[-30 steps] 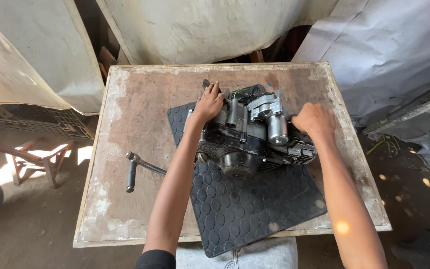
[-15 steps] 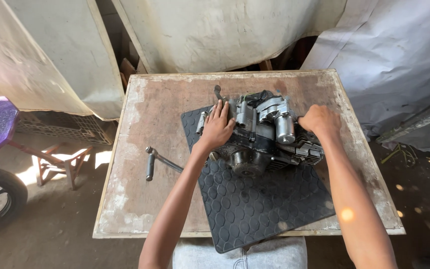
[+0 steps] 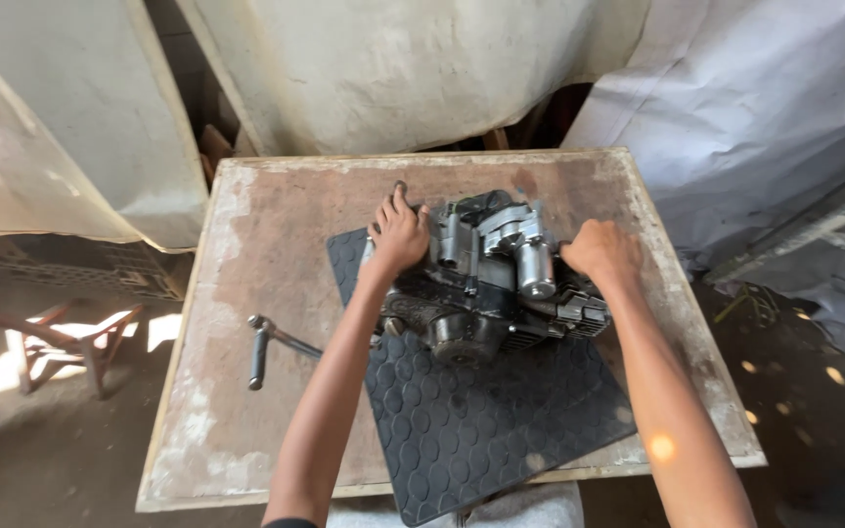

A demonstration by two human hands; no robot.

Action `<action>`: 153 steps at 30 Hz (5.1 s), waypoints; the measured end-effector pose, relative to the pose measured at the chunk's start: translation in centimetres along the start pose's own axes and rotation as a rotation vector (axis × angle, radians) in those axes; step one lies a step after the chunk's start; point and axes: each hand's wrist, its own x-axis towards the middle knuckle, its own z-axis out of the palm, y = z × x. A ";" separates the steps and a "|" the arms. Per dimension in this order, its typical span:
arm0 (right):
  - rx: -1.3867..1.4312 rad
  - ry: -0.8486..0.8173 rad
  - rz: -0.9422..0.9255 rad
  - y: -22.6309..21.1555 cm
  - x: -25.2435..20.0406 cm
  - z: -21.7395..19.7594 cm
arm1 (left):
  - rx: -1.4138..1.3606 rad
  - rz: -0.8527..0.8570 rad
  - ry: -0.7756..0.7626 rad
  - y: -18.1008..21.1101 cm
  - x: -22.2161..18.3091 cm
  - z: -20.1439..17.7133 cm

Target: Inspecting various components and connections on a small internal combustion engine on a workbench.

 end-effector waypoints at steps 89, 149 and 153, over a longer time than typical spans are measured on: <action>-0.015 0.059 -0.015 0.0 -0.7 0.4 | 0.238 0.307 -0.187 5.9 -3.6 -3.2; -0.002 -0.063 0.043 0.2 0.7 -0.3 | 0.361 0.286 -0.081 6.3 3.4 2.7; 0.002 -0.038 0.034 0.1 0.7 0.2 | 0.408 0.301 -0.116 6.4 0.5 1.4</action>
